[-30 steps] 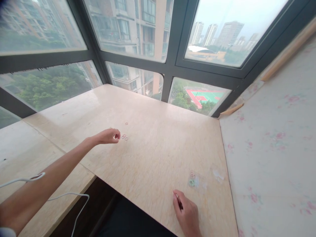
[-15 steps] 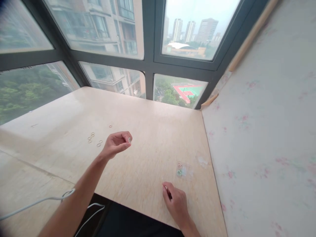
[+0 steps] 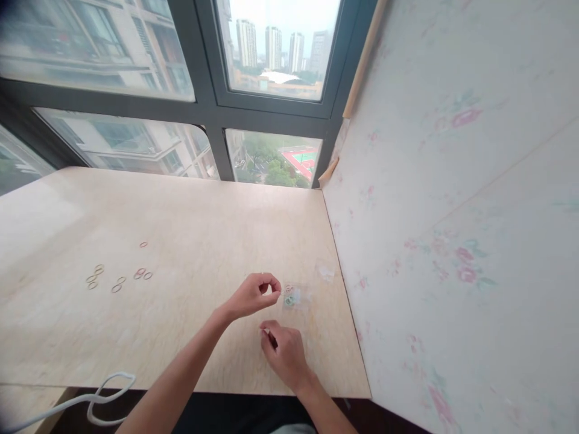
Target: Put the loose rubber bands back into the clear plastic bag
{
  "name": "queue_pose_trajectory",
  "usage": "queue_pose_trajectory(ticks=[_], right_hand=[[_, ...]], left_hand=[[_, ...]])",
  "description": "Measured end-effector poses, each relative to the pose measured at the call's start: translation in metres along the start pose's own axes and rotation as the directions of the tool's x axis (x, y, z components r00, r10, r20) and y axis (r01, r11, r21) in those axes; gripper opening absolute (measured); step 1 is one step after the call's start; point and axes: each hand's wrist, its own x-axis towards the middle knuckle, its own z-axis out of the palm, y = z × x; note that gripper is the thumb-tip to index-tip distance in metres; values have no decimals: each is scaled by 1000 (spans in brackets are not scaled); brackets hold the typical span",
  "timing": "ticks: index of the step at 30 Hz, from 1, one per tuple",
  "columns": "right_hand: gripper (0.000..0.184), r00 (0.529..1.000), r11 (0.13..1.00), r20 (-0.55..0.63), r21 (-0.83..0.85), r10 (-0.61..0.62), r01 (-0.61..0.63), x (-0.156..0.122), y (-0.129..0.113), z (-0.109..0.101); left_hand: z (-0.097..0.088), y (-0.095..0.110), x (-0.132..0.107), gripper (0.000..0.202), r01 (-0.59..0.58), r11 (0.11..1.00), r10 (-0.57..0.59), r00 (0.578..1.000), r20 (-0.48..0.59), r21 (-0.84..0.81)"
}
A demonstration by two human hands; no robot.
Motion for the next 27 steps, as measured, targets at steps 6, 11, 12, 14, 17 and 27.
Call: queue_pose_trajectory(ticks=[6, 11, 12, 14, 17, 27], right_hand=[[16, 1000, 998, 9, 52, 19, -19, -1, 2, -1], [15, 1000, 998, 4, 63, 0, 0, -2, 4, 0], [15, 1000, 998, 3, 63, -7, 7, -2, 4, 0], [15, 1000, 998, 3, 62, -17, 16, -2, 4, 0], [15, 1000, 998, 5, 63, -23, 23, -2, 3, -1], [19, 1000, 1000, 20, -15, -17, 17, -4, 2, -2]], left_hand=[[25, -8, 6, 10, -32, 959, 20, 999, 45, 280], [34, -15, 8, 13, -22, 927, 10, 999, 33, 375], [36, -16, 8, 13, -22, 925, 14, 1000, 24, 380], [38, -18, 8, 12, -24, 928, 21, 1000, 12, 372], [38, -22, 5, 13, -32, 948, 40, 999, -20, 317], [12, -61, -60, 16, 147, 979, -66, 886, -459, 142]])
